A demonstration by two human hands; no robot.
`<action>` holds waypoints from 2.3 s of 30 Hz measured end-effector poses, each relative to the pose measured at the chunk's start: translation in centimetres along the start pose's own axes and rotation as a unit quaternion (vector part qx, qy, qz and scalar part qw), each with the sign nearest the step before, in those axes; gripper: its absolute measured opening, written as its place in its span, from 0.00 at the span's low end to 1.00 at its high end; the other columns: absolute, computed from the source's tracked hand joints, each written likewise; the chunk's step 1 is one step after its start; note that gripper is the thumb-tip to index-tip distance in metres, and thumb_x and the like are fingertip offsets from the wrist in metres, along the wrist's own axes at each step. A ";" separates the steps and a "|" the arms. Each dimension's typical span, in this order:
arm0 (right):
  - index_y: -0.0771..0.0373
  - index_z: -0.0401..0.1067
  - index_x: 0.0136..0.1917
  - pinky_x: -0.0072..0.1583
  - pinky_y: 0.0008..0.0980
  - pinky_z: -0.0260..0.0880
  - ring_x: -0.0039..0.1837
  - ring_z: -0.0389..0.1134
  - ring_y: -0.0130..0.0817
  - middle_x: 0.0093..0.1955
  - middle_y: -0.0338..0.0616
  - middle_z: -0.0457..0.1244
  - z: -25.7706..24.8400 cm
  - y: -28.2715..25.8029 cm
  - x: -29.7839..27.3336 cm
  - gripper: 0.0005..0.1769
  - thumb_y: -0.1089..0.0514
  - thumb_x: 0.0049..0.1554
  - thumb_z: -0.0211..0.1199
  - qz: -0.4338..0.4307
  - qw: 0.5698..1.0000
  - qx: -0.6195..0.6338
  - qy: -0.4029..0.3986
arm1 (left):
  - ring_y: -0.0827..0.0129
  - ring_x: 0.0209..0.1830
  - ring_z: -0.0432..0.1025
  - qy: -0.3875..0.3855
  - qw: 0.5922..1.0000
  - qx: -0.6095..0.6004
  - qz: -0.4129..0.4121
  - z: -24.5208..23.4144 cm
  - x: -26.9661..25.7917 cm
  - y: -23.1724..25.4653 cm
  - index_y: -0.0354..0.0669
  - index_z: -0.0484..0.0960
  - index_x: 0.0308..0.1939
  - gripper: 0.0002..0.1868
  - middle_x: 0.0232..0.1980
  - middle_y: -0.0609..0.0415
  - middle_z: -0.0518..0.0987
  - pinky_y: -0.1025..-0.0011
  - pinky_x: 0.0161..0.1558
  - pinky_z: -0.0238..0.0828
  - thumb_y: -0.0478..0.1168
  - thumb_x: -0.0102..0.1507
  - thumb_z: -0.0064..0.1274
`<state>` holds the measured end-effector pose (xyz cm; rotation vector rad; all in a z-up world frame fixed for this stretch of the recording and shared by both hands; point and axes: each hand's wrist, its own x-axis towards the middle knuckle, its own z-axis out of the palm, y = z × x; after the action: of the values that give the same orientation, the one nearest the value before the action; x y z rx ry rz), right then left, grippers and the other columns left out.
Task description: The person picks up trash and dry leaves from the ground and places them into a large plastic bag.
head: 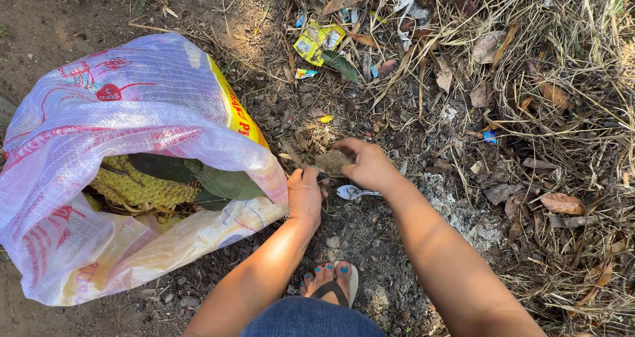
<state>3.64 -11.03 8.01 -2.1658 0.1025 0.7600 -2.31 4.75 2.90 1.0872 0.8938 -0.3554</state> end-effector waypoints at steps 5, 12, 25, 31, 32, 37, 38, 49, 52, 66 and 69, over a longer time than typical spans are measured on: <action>0.55 0.77 0.61 0.58 0.32 0.74 0.53 0.75 0.36 0.52 0.47 0.74 -8.2 2.6 -4.3 0.27 0.61 0.47 0.61 0.073 0.997 -0.032 0.019 | 0.68 0.18 0.66 0.009 0.996 0.083 -0.022 0.1 -0.4 0.0 0.38 0.81 0.39 0.10 0.27 0.53 0.76 0.72 0.21 0.59 0.41 0.62 0.51; 0.48 0.82 0.58 0.65 0.38 0.71 0.56 0.76 0.41 0.52 0.47 0.75 -13.0 3.5 -7.7 0.19 0.48 0.53 0.66 0.281 0.901 -0.321 -0.081 | 0.71 0.20 0.68 -0.044 0.997 0.059 -0.028 0.3 0.7 -1.2 0.33 0.78 0.39 0.13 0.28 0.53 0.76 0.73 0.22 0.63 0.43 0.63 0.53; 0.58 0.76 0.53 0.56 0.46 0.71 0.54 0.71 0.50 0.52 0.50 0.68 0.5 1.0 -1.9 0.25 0.44 0.47 0.75 0.074 0.968 -0.240 0.026 | 0.65 0.32 0.73 0.000 0.950 0.291 0.110 0.2 -0.1 -3.3 0.35 0.83 0.42 0.15 0.32 0.50 0.81 0.63 0.41 0.69 0.46 0.65 0.52; 0.61 0.79 0.46 0.54 0.43 0.73 0.48 0.72 0.49 0.45 0.50 0.71 0.8 4.7 -1.5 0.11 0.52 0.54 0.70 -0.022 0.978 -0.187 0.085 | 0.63 0.32 0.72 -0.011 0.952 0.280 0.124 -0.7 1.1 -5.2 0.35 0.83 0.41 0.13 0.31 0.48 0.81 0.64 0.41 0.70 0.44 0.66 0.52; 0.61 0.79 0.46 0.54 0.43 0.73 0.48 0.72 0.49 0.45 0.50 0.71 0.2 5.5 -1.7 0.11 0.52 0.54 0.70 -0.022 0.979 -0.187 0.083 | 0.63 0.32 0.72 -0.010 0.952 0.280 0.123 -0.8 1.2 -5.4 0.35 0.83 0.41 0.13 0.31 0.48 0.81 0.64 0.41 0.70 0.44 0.66 0.52; 0.61 0.79 0.47 0.45 0.41 0.71 0.41 0.68 0.42 0.38 0.48 0.70 -2.5 8.0 -2.1 0.09 0.55 0.56 0.69 0.090 0.981 -0.003 0.173 | 0.70 0.31 0.74 -0.024 0.956 0.269 0.115 -0.3 1.4 -5.5 0.41 0.86 0.43 0.10 0.30 0.54 0.82 0.69 0.41 0.71 0.42 0.64 0.54; 0.61 0.79 0.47 0.45 0.41 0.71 0.41 0.68 0.42 0.38 0.48 0.70 -2.5 8.0 -2.2 0.09 0.55 0.56 0.69 0.091 0.981 -0.003 0.174 | 0.70 0.31 0.74 -0.025 0.956 0.269 0.116 -0.2 1.4 -5.4 0.41 0.86 0.43 0.10 0.30 0.54 0.82 0.69 0.41 0.71 0.42 0.64 0.54; 0.52 0.79 0.53 0.58 0.45 0.70 0.56 0.69 0.49 0.49 0.48 0.66 -0.1 3.2 -3.6 0.16 0.60 0.53 0.59 -0.052 0.942 -0.329 0.043 | 0.60 0.40 0.79 -0.047 0.931 0.328 0.151 -0.7 1.6 -6.5 0.40 0.83 0.48 0.13 0.41 0.46 0.85 0.65 0.49 0.73 0.42 0.63 0.54; 0.57 0.76 0.56 0.60 0.45 0.70 0.58 0.70 0.48 0.52 0.47 0.66 -0.4 3.2 -3.2 0.15 0.59 0.55 0.59 -0.032 0.942 -0.333 0.011 | 0.58 0.45 0.78 -0.033 0.932 0.333 0.139 -0.9 1.4 -6.4 0.39 0.80 0.52 0.16 0.44 0.43 0.84 0.64 0.52 0.71 0.42 0.63 0.54; 0.60 0.74 0.55 0.62 0.46 0.68 0.61 0.68 0.51 0.58 0.49 0.64 -0.9 4.7 -5.4 0.13 0.60 0.57 0.57 -0.033 0.944 -0.328 -0.003 | 0.65 0.32 0.73 -0.129 0.930 0.326 0.114 -1.2 -1.6 -4.2 0.38 0.83 0.45 0.14 0.33 0.48 0.81 0.64 0.40 0.71 0.45 0.65 0.52; 0.61 0.73 0.53 0.59 0.47 0.69 0.58 0.69 0.52 0.55 0.50 0.65 -0.4 4.4 -5.5 0.10 0.57 0.60 0.56 -0.017 0.937 -0.348 0.040 | 0.72 0.30 0.71 -0.149 0.939 0.285 0.122 -1.2 -3.3 -3.2 0.39 0.83 0.44 0.14 0.31 0.53 0.80 0.68 0.37 0.69 0.46 0.65 0.52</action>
<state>-2.02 -15.22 8.31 -2.8592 -0.1954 0.7608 -6.94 3.87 3.31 1.6092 0.3760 -0.5741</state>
